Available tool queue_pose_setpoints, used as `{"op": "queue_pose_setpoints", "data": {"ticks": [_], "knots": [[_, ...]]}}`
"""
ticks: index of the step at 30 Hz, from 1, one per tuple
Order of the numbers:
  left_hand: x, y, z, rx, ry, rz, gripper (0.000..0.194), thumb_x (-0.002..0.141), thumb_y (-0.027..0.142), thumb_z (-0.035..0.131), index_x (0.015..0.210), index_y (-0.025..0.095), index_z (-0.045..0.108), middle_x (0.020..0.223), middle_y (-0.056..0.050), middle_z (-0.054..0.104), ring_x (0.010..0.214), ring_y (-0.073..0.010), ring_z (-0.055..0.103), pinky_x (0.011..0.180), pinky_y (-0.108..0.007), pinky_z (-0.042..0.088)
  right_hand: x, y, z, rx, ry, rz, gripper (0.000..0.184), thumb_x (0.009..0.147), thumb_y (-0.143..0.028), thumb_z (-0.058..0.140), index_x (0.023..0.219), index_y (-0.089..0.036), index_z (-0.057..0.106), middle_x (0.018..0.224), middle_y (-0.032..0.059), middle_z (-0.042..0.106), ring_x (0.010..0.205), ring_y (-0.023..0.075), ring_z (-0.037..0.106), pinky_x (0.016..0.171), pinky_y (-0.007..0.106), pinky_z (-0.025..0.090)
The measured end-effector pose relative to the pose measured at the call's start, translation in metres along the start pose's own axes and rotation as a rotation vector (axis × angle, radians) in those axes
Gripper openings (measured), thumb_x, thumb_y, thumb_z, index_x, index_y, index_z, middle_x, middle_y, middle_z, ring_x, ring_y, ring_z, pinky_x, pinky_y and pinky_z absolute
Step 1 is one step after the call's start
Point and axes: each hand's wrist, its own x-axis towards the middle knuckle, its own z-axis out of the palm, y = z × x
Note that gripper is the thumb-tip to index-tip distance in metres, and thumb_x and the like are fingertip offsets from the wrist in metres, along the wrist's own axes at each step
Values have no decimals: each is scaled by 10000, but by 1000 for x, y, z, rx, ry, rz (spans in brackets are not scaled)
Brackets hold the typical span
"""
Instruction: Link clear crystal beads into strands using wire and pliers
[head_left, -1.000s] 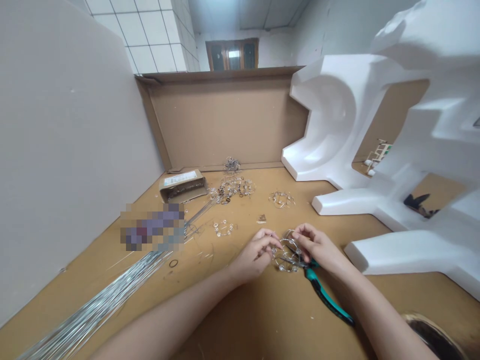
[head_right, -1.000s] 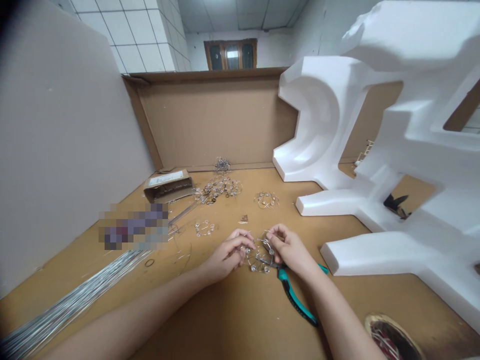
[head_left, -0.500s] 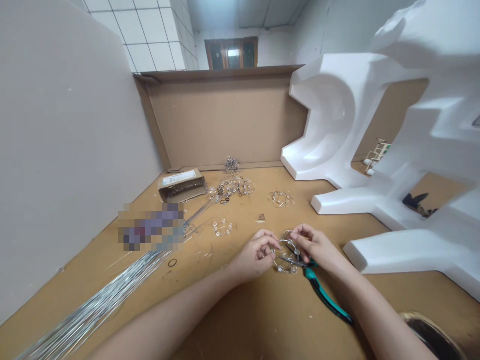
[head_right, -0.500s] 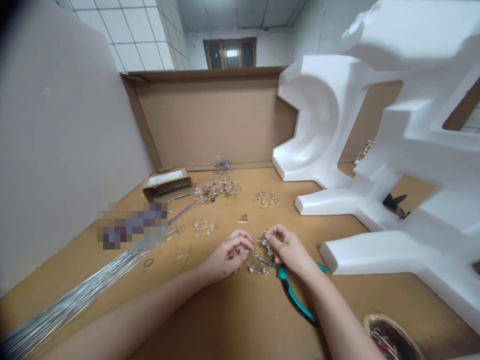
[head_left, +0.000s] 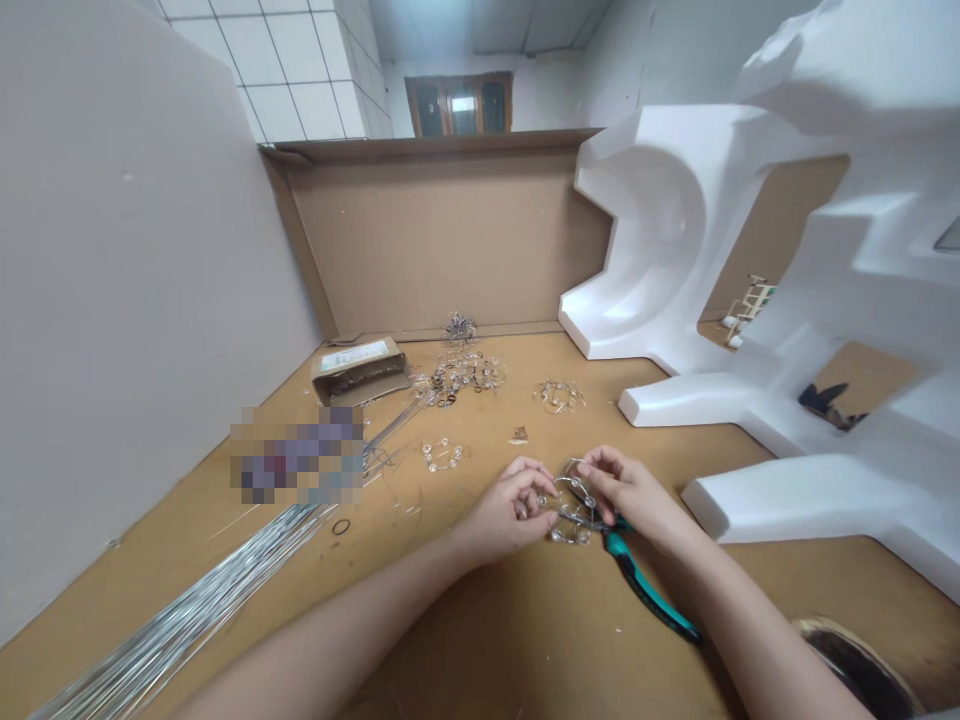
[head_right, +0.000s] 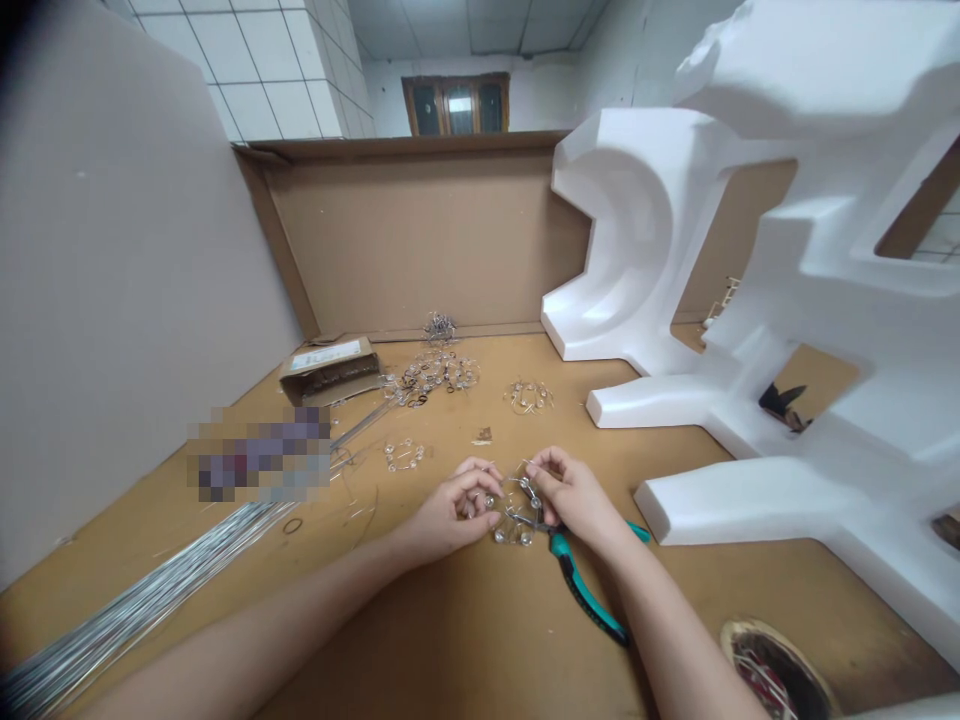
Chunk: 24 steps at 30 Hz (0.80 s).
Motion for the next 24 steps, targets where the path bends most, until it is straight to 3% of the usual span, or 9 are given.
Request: {"op": "queue_pose_setpoints", "data": {"ticks": [13, 24], "knots": [[-1, -7, 0, 51, 17, 25, 161, 729, 133, 545, 882, 170, 513, 1022, -33, 418, 575, -17, 404, 503, -150, 354, -11, -22, 5, 63, 15, 62, 287, 706, -478, 591, 723, -218, 471, 313, -89, 429, 283, 78, 371, 355, 207, 296], [0, -6, 0, 45, 12, 15, 128, 749, 188, 555, 871, 167, 522, 1029, -42, 416, 592, -29, 418, 527, -161, 380, -13, -27, 3, 160, -25, 144, 287, 669, -452, 645, 709, -198, 517, 403, -24, 570, 359, 103, 511, 417, 220, 404]]}}
